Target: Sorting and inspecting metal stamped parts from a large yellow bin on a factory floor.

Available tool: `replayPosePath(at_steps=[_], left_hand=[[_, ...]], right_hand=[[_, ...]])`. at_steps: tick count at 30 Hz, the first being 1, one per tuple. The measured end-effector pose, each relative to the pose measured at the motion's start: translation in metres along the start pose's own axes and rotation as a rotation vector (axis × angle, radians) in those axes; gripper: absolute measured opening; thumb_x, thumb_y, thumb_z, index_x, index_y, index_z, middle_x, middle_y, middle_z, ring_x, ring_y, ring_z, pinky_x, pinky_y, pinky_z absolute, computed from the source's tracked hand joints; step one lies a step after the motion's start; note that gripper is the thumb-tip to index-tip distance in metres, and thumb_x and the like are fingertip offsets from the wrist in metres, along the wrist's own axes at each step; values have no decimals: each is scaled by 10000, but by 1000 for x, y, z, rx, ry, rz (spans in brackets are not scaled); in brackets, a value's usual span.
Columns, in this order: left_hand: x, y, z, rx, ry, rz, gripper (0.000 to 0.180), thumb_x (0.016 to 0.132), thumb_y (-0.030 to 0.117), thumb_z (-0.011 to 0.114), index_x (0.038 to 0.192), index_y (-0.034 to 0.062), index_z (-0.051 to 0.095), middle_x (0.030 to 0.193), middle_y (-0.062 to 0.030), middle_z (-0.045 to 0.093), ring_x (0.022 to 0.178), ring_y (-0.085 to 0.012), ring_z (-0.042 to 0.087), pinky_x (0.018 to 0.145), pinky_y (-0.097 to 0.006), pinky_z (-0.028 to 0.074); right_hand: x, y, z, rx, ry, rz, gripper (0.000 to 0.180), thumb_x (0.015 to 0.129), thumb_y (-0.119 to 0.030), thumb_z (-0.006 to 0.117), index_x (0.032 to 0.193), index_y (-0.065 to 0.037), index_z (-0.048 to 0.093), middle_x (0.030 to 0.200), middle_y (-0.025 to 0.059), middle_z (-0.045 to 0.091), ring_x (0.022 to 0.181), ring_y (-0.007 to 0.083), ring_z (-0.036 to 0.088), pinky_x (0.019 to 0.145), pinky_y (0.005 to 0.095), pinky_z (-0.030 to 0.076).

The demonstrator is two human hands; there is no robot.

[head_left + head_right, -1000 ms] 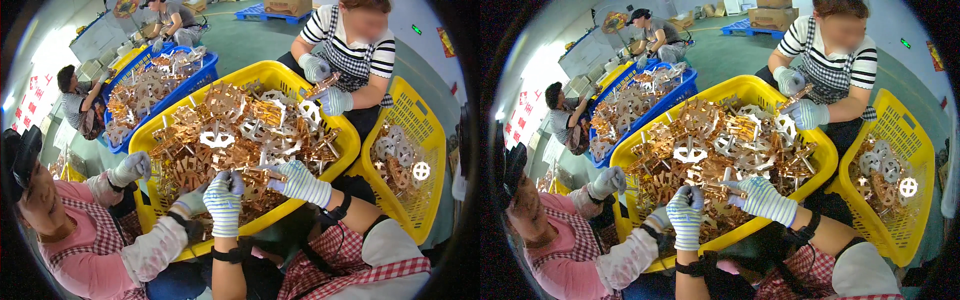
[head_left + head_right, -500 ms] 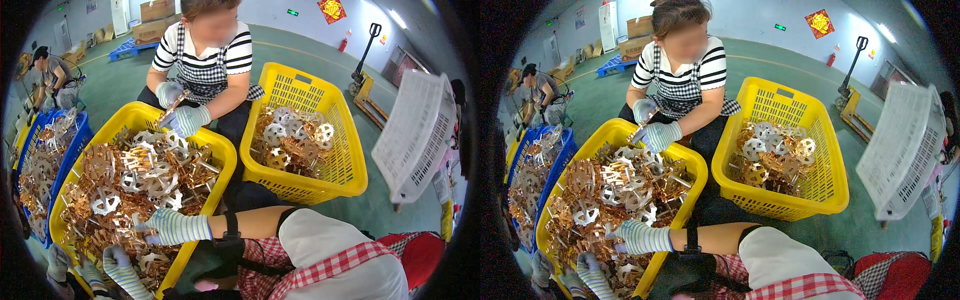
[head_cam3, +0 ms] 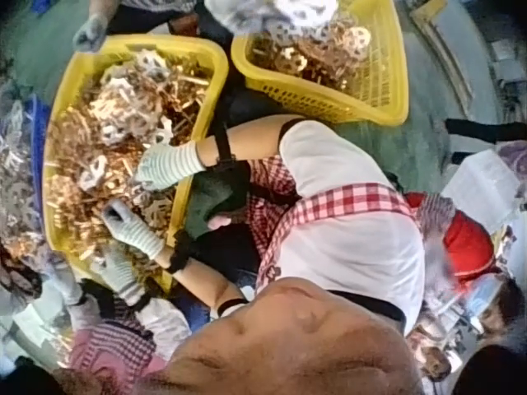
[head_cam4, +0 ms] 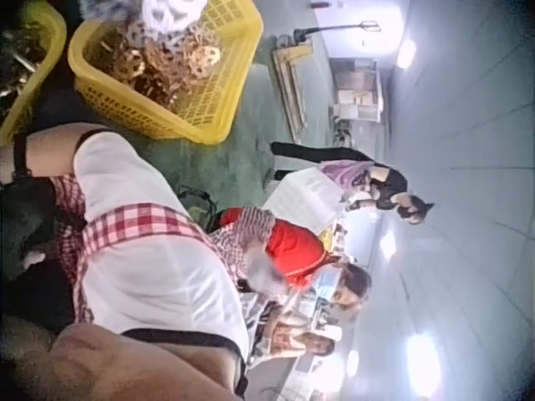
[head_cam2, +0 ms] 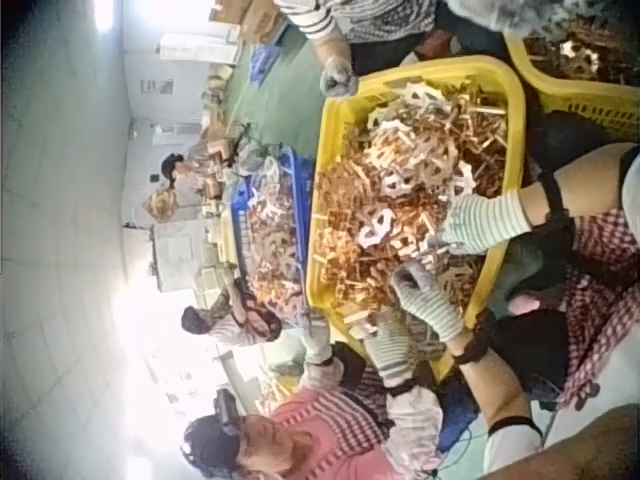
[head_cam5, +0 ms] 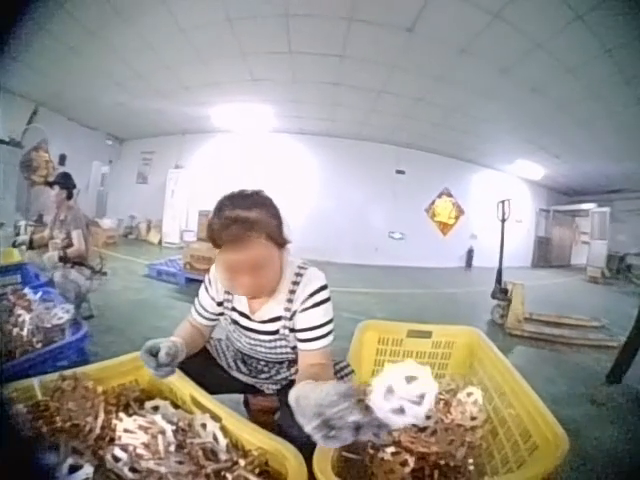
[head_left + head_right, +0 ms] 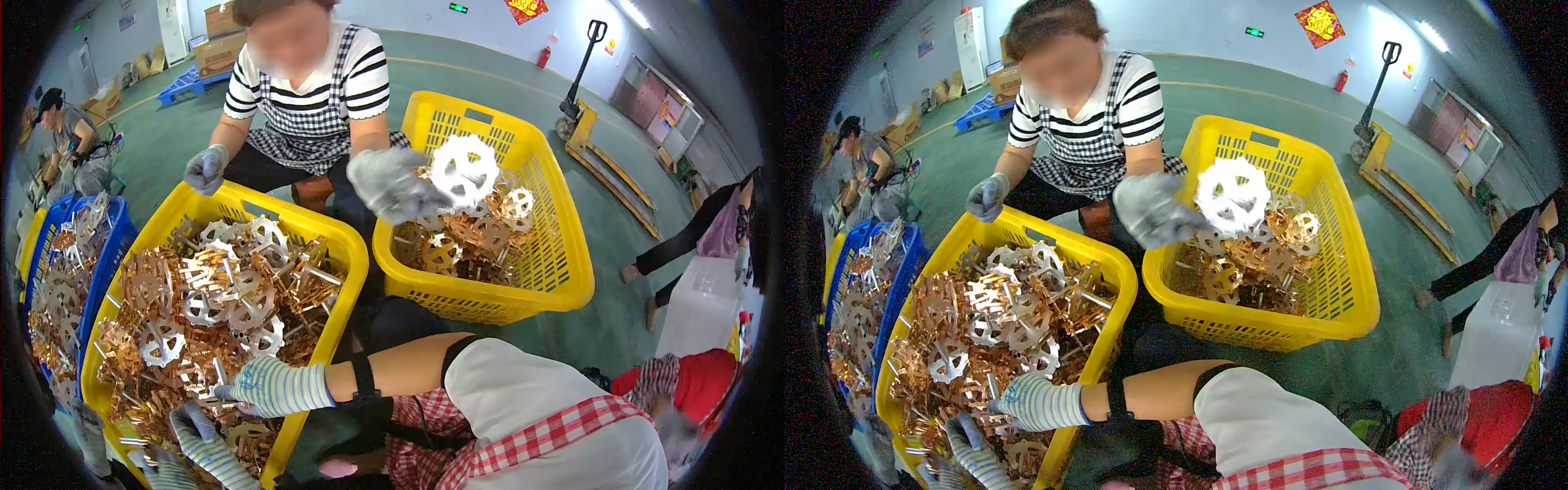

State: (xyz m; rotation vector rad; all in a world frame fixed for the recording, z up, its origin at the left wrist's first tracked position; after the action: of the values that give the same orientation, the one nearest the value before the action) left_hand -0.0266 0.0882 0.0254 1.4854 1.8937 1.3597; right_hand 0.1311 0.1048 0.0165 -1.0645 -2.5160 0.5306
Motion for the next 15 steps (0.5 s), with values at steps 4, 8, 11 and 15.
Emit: replayPosePath(at_steps=[4, 8, 11, 15], left_hand=[[1, -14, 5, -49, -50, -70, 345, 947, 289, 533, 949, -55, 542, 809, -66, 555, 726, -132, 455, 674, -275, 409], [-2, 1, 8, -48, -69, -56, 303, 953, 256, 519, 945, -44, 555, 792, -71, 558, 694, -122, 456, 642, -266, 415], [0, 16, 2, 74, -16, 101, 221, 942, 191, 531, 930, -27, 566, 753, -69, 561, 651, -120, 464, 603, -266, 425], [-2, 30, -1, 229, 11, 304, 134, 912, 124, 564, 888, -8, 567, 693, -56, 560, 610, -113, 474, 564, -265, 432]], right_hand=[[0, 4, 1, 20, 16, 25, 386, 798, -264, 607, 1152, -125, 539, 698, 111, 604, 631, 329, 609, 543, 452, 464], [-4, 2, -14, 126, 12, 39, 411, 820, -269, 592, 1207, -147, 525, 717, 121, 615, 649, 334, 611, 558, 451, 470], [-3, 2, -20, 151, -18, 62, 438, 822, -285, 583, 1236, -151, 532, 742, 140, 630, 701, 342, 622, 610, 451, 487], [1, 5, -19, 74, 11, 24, 471, 831, -277, 583, 1282, -170, 498, 741, 120, 627, 687, 325, 622, 600, 438, 478]])
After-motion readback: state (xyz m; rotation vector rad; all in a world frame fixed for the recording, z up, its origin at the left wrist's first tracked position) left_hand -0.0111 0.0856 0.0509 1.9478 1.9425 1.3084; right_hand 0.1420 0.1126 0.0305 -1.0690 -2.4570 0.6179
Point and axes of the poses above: each hand's wrist, its own x-axis towards the middle knuckle, its own z-axis out of the palm, y = z × x, the point moved 10 cm from there along x, towards the middle knuckle
